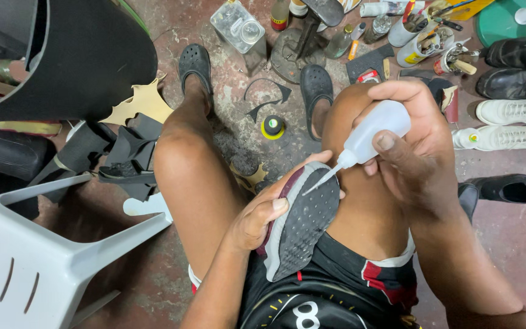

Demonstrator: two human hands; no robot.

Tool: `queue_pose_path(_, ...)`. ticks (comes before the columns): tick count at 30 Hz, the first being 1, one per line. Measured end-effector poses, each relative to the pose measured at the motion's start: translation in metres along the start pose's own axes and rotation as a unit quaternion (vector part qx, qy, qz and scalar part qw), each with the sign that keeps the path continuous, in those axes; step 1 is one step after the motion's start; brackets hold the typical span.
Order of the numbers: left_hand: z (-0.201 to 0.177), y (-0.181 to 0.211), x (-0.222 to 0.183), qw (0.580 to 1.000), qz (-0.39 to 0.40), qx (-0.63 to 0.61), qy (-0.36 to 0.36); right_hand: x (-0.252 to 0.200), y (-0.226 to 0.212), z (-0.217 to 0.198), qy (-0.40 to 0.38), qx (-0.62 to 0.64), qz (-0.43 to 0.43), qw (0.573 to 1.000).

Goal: The person applies adhesive from a bottle onto the edges and sole of a shoe, using their fingers to spread the liquid along the contact surfaces.

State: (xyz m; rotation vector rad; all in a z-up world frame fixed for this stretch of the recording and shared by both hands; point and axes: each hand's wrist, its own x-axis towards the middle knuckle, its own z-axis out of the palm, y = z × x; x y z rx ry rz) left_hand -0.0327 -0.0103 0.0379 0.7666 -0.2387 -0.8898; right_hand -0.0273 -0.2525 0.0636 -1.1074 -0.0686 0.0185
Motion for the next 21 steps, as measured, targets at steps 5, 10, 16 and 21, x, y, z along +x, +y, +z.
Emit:
queue_pose_path(5,0.001,0.002,0.005,1.0,-0.01,-0.001,0.001,0.003,-0.005,0.005,0.001,-0.047,-0.003,0.999)
queue_pose_path(10,-0.003,0.001,0.006,1.0,-0.001,0.001,-0.007,0.006,-0.006,0.012,-0.014,-0.068,0.001,0.998)
queue_pose_path(16,-0.008,-0.004,0.004,1.0,-0.016,0.012,0.005,0.01,-0.006,0.018,-0.02,-0.062,0.012,0.998)
queue_pose_path(21,-0.013,-0.012,0.006,0.999,-0.02,-0.027,0.01,0.009,-0.002,0.017,-0.021,-0.112,0.004,0.993)
